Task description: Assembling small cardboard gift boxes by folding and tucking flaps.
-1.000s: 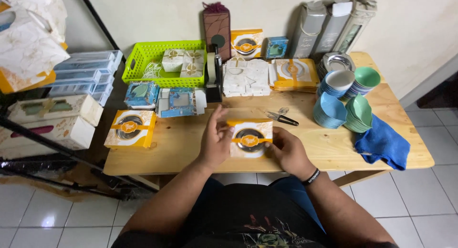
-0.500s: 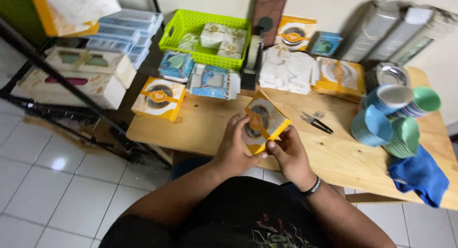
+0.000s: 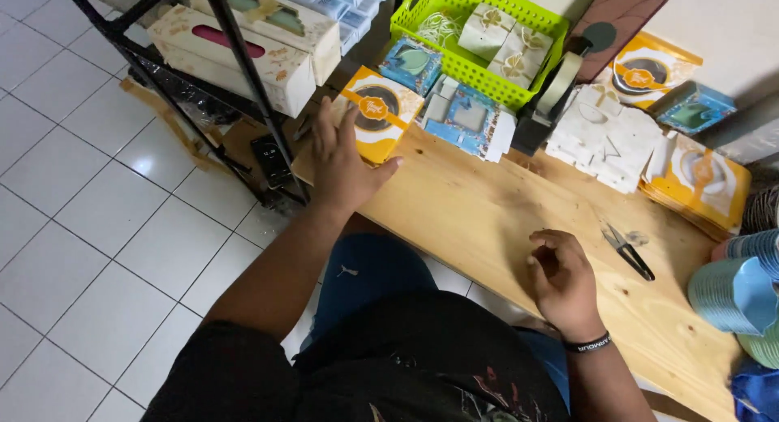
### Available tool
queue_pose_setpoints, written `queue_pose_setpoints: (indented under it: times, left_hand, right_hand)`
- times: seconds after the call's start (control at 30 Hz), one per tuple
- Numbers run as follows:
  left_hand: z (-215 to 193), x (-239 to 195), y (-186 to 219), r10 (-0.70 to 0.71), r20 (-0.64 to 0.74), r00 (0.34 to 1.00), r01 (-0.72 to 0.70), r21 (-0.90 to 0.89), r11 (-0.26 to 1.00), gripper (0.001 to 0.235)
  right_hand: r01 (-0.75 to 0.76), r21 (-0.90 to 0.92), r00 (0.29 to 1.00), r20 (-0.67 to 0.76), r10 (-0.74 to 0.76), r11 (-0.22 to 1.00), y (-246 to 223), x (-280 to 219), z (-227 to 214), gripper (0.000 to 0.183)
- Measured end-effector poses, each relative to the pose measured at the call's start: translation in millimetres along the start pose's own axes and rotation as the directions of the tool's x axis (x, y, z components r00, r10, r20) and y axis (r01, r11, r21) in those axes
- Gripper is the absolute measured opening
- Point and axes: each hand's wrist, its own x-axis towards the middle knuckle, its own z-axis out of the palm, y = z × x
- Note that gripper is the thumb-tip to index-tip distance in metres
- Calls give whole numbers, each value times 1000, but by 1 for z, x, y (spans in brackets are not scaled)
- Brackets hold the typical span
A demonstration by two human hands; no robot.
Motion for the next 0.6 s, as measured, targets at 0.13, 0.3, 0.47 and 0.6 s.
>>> queue_pose_setpoints:
  times: [0.13, 0.3, 0.47, 0.6]
  left_hand:
    - [-8, -2, -4, 53, 29, 998, -53, -8, 999, 110]
    - [-37, 3, -10, 277, 196, 941, -296, 74, 952, 71]
    - [-14, 4, -54, 414, 107, 904, -422, 63, 905, 48]
    - [-8, 9, -74, 523, 82, 849, -526, 23, 850, 38]
  right_hand:
    - [52, 4, 999, 5, -52, 999, 3, 1, -1, 15]
    - [40, 27, 999, 12, -40, 999, 15, -1, 2, 17]
    - [66, 65, 998, 3, -66, 996, 4, 3, -1, 16]
    - [53, 67, 998, 12, -54, 996, 5, 0, -2, 15]
